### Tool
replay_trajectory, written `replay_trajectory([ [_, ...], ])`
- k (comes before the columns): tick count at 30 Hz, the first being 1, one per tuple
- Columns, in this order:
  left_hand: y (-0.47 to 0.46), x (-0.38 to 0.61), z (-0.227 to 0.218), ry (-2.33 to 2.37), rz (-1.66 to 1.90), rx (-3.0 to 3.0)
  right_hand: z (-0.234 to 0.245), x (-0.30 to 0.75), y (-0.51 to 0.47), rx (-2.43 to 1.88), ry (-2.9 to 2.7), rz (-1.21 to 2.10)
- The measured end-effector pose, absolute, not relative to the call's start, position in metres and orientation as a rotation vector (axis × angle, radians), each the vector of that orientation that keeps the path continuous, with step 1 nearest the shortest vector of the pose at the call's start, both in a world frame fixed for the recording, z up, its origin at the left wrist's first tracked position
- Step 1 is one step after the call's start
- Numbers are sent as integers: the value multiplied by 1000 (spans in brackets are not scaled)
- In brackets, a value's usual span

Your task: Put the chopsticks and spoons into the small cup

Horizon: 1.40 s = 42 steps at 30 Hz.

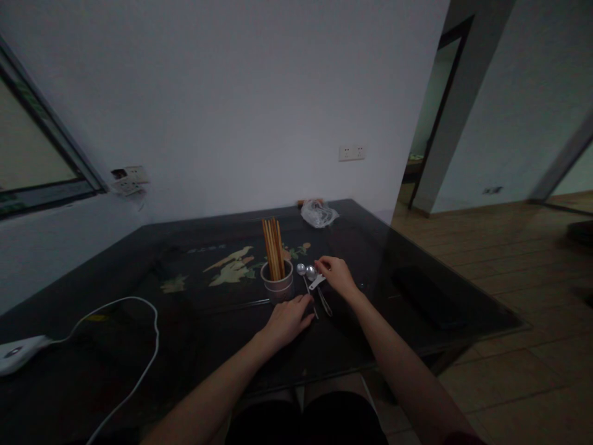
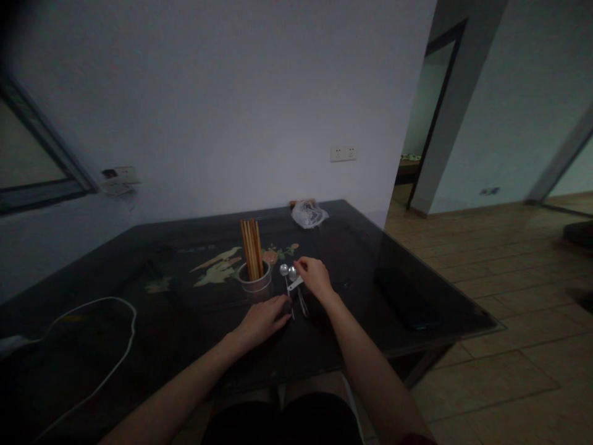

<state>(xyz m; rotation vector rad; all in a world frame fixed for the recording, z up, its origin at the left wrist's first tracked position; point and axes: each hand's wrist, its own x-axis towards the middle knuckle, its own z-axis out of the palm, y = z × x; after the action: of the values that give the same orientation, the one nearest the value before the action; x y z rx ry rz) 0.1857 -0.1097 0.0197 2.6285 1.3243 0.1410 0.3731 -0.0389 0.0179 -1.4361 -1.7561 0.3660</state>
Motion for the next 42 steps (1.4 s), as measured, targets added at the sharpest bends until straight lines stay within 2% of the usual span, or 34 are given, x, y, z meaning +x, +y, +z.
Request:
replay_trajectory([
  [18,-109,182,20,1195,139,2672,17,372,-39,-1436,-1759,358],
  [42,-118,170,47,861,39,2690,21,372,-43,-1454,-1781,333],
])
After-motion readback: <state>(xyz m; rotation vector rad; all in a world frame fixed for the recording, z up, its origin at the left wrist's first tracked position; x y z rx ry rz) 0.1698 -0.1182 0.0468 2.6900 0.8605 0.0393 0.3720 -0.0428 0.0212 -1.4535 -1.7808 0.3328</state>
